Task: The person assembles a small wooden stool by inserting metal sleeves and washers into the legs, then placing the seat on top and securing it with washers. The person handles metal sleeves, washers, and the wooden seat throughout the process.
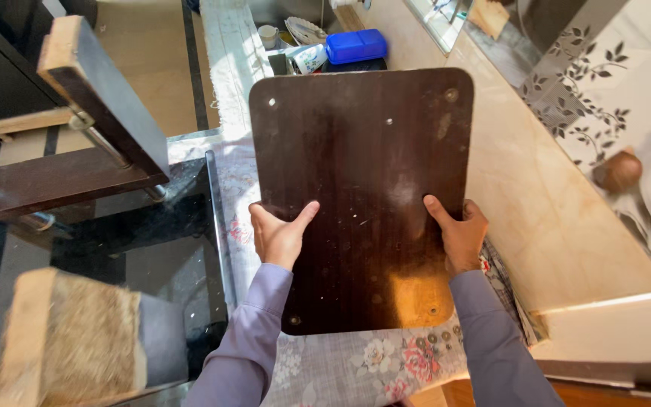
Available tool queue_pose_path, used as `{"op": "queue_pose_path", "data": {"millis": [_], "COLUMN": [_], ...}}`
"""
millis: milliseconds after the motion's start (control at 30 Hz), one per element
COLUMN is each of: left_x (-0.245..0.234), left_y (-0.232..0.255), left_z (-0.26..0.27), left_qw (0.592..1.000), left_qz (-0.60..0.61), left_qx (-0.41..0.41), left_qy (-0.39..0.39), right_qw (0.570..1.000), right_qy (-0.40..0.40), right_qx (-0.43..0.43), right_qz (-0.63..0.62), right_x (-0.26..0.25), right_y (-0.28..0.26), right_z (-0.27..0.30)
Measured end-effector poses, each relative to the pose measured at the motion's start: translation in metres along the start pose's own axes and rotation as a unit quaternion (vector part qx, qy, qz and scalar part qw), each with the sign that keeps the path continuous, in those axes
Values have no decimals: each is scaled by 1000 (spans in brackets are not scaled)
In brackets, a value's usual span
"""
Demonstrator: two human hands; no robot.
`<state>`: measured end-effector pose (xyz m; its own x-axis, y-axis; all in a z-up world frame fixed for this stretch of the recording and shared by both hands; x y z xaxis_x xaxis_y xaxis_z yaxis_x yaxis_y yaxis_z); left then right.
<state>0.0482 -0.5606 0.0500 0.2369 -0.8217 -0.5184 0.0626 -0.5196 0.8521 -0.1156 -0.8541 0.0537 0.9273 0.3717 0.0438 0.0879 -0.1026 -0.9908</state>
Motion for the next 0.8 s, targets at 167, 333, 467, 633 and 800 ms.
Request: {"op": "queue_pose_path", "data": {"millis": [167, 333, 467, 633, 800], "left_x": [-51, -102, -155, -222, -295], "left_y": [30, 42, 41, 42, 39], "left_z": [46, 100, 152, 201, 216], "left_qw": [995, 998, 986, 978, 971], "left_qz": [74, 42, 69, 106, 66], "left_qx": [63, 54, 127, 137, 158], "left_qy": [-4, 8, 82, 114, 166], "right_qw": [1000, 998, 995, 993, 987], "right_qy": [24, 8, -9, -31, -93], "right_qx": [-4, -39, -33, -41, -22], "right_qz": [-5, -51, -95, -107, -128], "right_x": [-44, -80, -109, -126, -110], "right_y": [-24, -46, -61, -93, -119], "right_z": [30, 59, 92, 129, 171]}}
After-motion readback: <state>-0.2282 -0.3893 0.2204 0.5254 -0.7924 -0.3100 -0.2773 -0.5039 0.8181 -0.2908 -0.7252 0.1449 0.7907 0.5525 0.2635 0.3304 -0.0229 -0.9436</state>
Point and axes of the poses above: each hand's wrist, its own z-axis away from the middle knuckle, its own x-axis out of the palm, y = z × x, the point moved 4 cm from there along -z, towards the middle knuckle, and after that the axes turned 12 degrees about y, right-handed, at the moved point
